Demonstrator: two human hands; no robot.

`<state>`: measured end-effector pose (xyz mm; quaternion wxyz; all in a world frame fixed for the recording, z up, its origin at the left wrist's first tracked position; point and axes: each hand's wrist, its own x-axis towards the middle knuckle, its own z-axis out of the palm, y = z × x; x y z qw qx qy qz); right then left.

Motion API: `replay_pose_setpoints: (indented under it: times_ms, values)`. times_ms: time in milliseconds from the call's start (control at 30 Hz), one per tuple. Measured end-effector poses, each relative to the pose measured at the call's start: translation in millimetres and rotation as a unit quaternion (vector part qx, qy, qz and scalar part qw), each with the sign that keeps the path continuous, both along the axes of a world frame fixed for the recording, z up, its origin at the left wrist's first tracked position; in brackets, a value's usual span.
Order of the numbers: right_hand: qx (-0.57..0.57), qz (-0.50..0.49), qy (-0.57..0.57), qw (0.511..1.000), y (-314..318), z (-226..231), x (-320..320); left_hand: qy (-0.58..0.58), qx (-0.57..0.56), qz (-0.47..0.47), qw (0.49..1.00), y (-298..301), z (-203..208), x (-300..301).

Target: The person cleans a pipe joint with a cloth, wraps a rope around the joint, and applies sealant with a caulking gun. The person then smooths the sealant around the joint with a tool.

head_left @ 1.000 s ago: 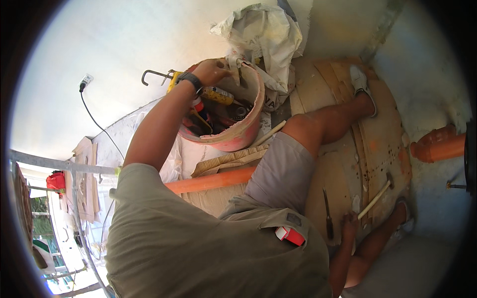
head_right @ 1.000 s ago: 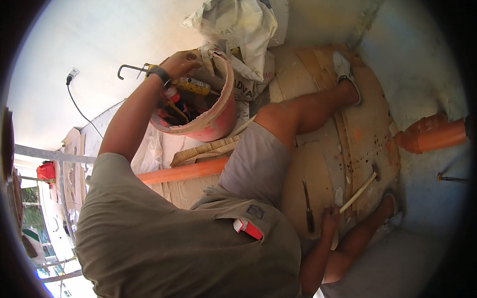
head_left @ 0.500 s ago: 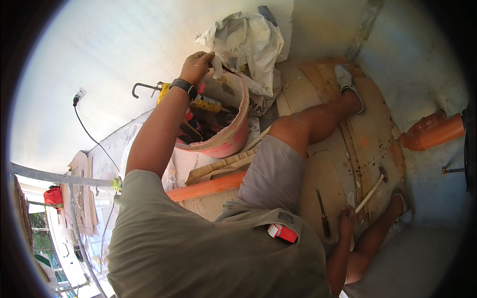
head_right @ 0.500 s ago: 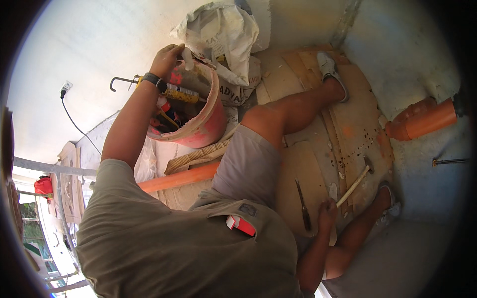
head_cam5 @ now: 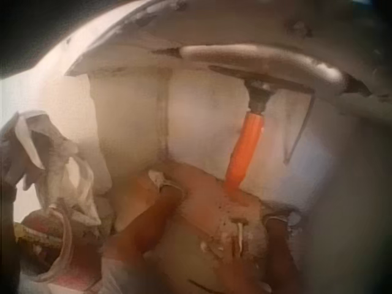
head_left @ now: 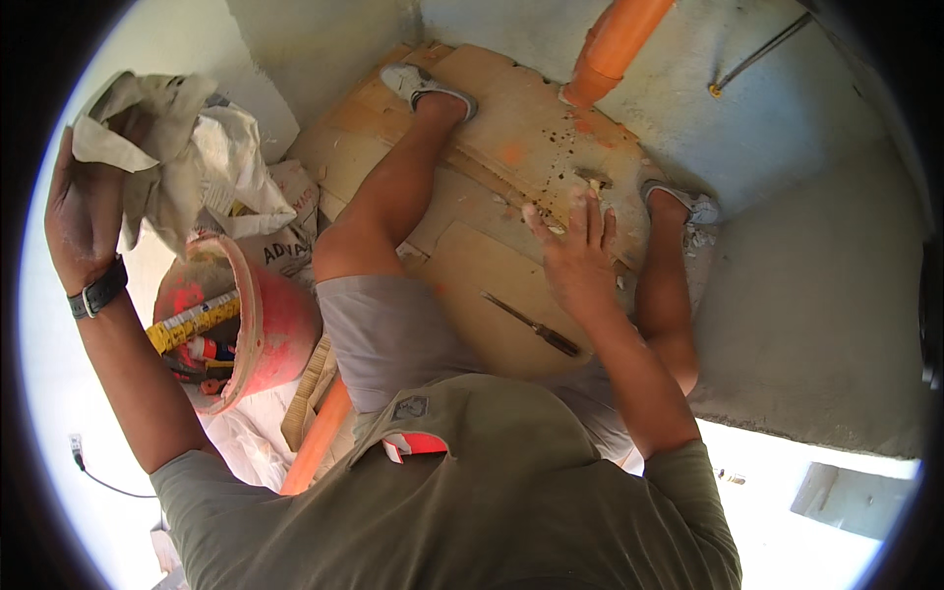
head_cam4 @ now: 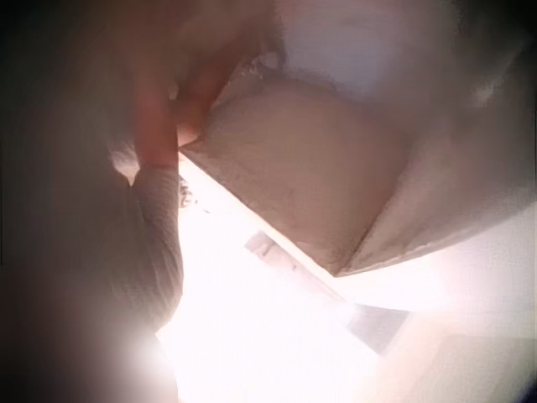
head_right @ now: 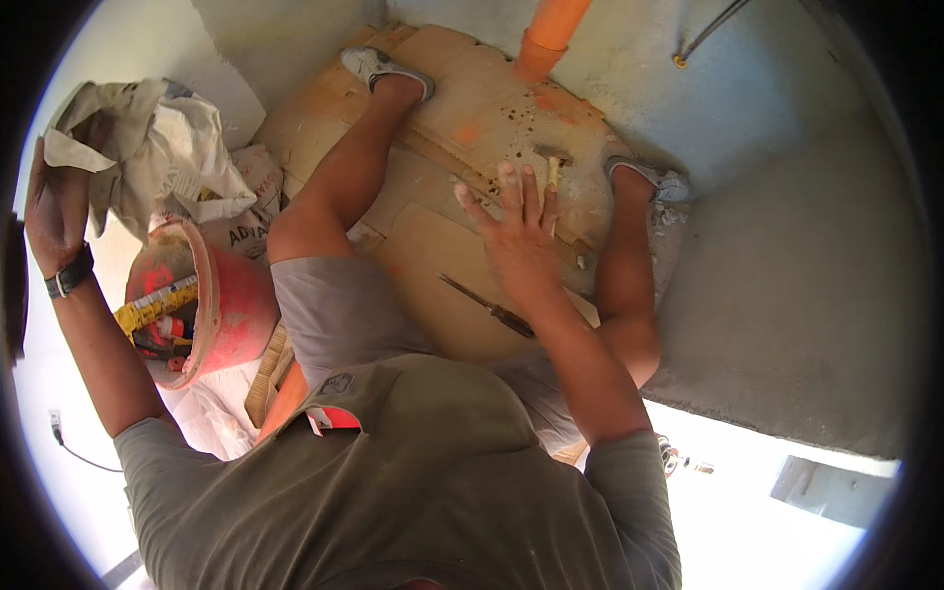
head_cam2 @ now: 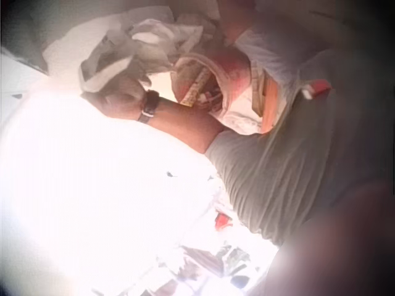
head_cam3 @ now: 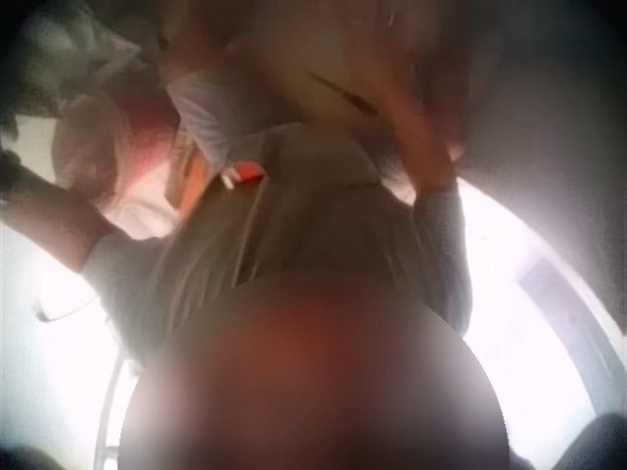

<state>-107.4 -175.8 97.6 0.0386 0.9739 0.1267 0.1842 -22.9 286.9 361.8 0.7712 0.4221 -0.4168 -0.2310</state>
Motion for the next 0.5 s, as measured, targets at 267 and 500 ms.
replay_pose_setpoints:
  times_ms: [267, 500]
  values:
    - [0.172, 0.049, -0.042, 0.983, -1, 48, -4, 0.01, -0.028, 0.337, 0.941, -104, -57, 4]
    - [0.134, -0.059, 0.01, 0.989, -6, 66, 15, -0.022, 0.108, 0.13, 0.985, -276, -178, -6]
